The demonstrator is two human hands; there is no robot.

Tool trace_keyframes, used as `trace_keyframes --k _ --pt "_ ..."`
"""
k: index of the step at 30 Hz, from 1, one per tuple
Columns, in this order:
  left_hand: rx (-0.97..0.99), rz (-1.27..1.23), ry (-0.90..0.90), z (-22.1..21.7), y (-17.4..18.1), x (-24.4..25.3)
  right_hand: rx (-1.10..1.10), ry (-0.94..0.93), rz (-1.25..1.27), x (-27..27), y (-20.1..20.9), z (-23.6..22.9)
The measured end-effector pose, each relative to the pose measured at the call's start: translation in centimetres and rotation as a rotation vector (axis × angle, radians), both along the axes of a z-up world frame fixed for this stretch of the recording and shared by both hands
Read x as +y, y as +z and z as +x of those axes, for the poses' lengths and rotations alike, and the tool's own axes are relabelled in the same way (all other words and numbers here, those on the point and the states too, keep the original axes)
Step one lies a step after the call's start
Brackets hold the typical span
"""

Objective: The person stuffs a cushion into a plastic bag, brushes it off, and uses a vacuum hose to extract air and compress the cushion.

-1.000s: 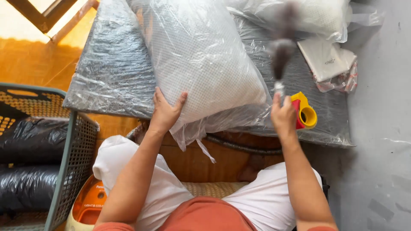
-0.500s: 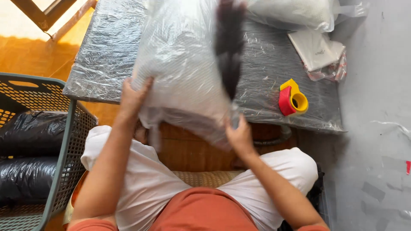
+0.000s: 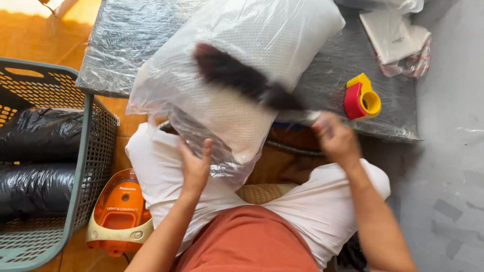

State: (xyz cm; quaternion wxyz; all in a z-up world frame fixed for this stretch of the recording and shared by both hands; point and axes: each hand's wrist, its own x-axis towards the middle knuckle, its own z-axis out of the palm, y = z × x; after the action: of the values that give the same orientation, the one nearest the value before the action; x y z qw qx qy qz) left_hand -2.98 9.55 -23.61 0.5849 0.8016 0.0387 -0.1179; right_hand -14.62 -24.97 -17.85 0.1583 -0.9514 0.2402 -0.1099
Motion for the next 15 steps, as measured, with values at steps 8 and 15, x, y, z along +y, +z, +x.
trace_keyframes --k 8,15 --pt "-0.037 -0.179 -0.115 1.6 1.3 -1.1 -0.182 0.214 -0.104 7.5 3.5 2.2" --pt "-0.092 -0.287 -0.066 3.3 0.1 8.9 -0.072 0.074 0.014 -0.1 1.5 2.6"
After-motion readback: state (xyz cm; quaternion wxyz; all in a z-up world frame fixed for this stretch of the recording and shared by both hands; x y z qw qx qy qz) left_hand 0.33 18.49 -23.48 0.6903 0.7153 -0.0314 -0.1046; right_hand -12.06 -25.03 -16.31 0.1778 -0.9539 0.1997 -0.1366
